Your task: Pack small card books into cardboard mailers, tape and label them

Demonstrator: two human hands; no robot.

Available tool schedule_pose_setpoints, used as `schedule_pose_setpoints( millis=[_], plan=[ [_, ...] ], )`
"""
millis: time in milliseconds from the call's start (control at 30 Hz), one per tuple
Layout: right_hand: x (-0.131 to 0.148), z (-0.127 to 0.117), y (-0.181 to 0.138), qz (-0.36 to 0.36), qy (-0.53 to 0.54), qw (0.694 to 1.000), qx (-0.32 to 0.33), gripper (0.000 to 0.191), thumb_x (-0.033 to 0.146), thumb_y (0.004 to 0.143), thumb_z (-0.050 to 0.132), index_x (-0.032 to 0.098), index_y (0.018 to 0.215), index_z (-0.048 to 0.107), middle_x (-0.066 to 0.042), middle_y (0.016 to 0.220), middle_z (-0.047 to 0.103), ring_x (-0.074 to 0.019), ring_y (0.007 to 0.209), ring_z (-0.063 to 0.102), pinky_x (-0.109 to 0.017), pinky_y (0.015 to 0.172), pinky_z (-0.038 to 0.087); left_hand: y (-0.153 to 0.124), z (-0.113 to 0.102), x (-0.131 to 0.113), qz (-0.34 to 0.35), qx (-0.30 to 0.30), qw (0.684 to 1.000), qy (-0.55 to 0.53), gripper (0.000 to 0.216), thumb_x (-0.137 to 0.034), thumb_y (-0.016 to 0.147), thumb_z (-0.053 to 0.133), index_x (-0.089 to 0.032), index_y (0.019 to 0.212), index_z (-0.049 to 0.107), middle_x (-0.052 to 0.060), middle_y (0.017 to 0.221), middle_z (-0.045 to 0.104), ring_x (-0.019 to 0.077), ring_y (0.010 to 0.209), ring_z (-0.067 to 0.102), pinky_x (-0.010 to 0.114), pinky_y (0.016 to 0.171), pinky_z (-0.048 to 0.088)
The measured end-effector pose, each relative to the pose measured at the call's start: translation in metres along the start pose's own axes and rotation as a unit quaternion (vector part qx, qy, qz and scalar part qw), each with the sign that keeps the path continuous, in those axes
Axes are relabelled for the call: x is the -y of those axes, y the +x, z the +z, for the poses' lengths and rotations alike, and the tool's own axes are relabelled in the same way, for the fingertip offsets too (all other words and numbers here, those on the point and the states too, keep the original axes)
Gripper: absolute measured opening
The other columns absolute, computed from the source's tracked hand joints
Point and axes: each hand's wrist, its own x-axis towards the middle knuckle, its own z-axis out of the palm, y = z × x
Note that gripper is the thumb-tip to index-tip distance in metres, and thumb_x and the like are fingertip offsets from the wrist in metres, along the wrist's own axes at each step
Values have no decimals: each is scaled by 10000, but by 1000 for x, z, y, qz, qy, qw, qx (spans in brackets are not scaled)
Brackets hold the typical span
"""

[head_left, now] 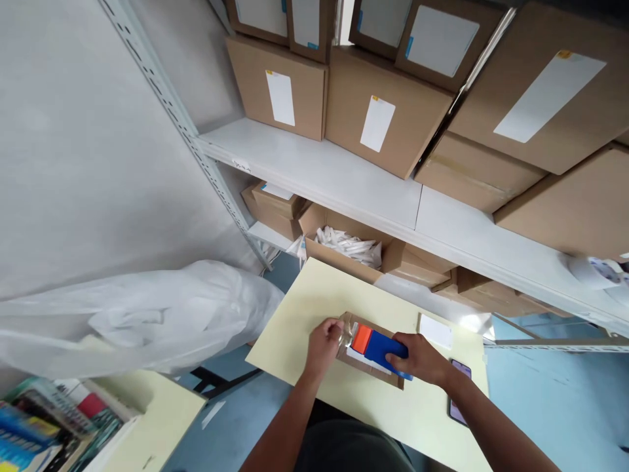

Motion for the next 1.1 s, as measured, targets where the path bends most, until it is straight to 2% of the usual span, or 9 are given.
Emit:
schedule_pose_setpoints(
  millis=[133,333,633,733,833,900,967,1033,1100],
  plan=[
    [12,4,12,15,-23,1000,0,207,409,828,625,213,853,685,-29,812,732,-187,742,653,-261,630,412,7,-13,18,-17,-28,999,36,260,-396,843,530,-212,804,710,34,780,741,201,764,675,290,702,494],
    [21,10,21,23,-64,998,-6,240,449,832,634,218,828,698,-48,815,743,-207,755,658,-271,620,392,9,-5,37,-33,-47,998,20,287,-413,862,487,-205,839,684,-4,699,679,156,588,609,265,591,460],
    [30,12,24,47,-89,995,-19,233,439,828,641,212,800,682,-55,808,739,-201,755,653,-267,622,380,20,4,53,30,-11,998,55,311,-392,922,430,-227,847,683,13,804,706,175,780,656,276,714,478],
    [35,13,25,55,-106,993,-23,233,430,826,640,203,799,689,-63,814,745,-202,748,655,-272,622,379,25,1,66,36,-18,996,77,237,-325,848,540,-220,990,697,32,871,695,204,864,653,319,788,495],
    [36,13,25,54,-107,992,-25,253,442,832,635,200,792,696,-67,822,750,-205,755,661,-272,622,381,22,-11,77,42,-38,993,101,466,-269,801,581,-206,1262,617,49,934,679,229,913,655,374,833,520],
    [36,13,25,58,-103,993,-24,254,443,835,632,201,806,701,-65,825,751,-206,755,662,-271,620,385,16,-19,78,102,-6,989,104,532,-236,831,530,-224,1363,551,81,1114,677,234,1052,648,398,921,523],
    [36,13,25,58,-98,993,-22,245,436,832,635,201,808,699,-56,811,745,-201,742,661,-268,614,386,13,-26,70,197,73,970,118,579,-236,849,531,-252,1427,501,111,1395,577,250,1289,551,423,1069,467],
    [36,12,26,52,-92,994,-22,248,436,831,637,199,778,688,-46,783,734,-191,725,657,-264,610,385,18,-28,55,274,158,935,158,714,-334,817,656,-247,1491,437,129,1587,393,301,1457,382,460,1178,369],
    [35,10,28,49,-90,994,-24,273,452,831,639,196,746,676,-42,767,724,-185,719,653,-262,610,384,30,-28,39,317,222,897,215,978,-494,700,802,-218,1534,372,157,1645,285,364,1509,277,508,1220,299]
  ],
)
